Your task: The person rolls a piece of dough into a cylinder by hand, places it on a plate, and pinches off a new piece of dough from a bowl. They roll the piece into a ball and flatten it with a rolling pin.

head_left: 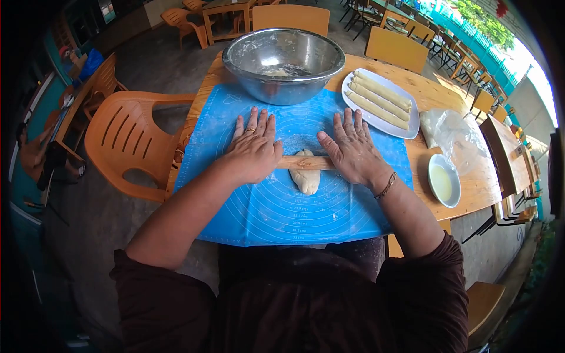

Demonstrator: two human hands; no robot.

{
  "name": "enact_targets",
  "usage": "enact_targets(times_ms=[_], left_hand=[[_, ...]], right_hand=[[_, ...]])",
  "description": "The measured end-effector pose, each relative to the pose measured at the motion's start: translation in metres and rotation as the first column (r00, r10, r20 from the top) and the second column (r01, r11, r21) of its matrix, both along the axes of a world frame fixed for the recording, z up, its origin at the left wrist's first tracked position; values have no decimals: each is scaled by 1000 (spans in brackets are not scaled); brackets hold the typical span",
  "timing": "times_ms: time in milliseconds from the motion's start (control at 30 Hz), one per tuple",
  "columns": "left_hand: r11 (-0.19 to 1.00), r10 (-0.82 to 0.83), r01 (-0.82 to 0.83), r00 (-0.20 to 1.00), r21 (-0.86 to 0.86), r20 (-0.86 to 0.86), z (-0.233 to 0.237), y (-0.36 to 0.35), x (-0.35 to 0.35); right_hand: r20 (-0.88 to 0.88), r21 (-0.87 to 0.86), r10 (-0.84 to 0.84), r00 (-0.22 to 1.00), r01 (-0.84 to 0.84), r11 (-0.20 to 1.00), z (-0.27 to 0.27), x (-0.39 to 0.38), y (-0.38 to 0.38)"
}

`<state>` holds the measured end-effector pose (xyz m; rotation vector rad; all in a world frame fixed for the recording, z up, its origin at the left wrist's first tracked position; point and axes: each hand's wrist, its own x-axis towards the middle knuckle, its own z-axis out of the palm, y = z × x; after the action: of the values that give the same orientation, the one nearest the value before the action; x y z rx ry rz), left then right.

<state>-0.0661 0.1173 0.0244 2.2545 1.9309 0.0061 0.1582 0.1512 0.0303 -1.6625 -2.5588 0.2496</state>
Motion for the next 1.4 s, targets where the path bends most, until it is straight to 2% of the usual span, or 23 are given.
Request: enact_targets(times_ms=[100, 300, 367, 667, 1000, 1400], left_hand=[[999, 36, -37, 999, -39, -21, 1, 1, 1], [997, 26, -24, 999, 72, -33, -4, -14, 1], [986, -3, 11, 999, 168, -46, -6, -19, 0], [953, -57, 69, 997, 294, -49, -12, -40, -1], [944, -95, 94, 995, 317, -12, -13, -60, -1], [922, -150, 147, 988, 357, -19, -18, -92, -3]], right_hand=[[45, -8, -3, 999, 4, 1000, -3, -1, 0], [-8, 88, 0, 1000, 1, 996, -13, 2, -18], [-59, 168, 14, 998, -4, 986, -18, 4, -24], [-81, 254, 66, 994, -44, 966, -26, 9, -44], [-65, 234, 112, 992, -94, 968, -20, 12, -65], [-35, 316, 213, 976, -191, 929, -19, 19, -96]])
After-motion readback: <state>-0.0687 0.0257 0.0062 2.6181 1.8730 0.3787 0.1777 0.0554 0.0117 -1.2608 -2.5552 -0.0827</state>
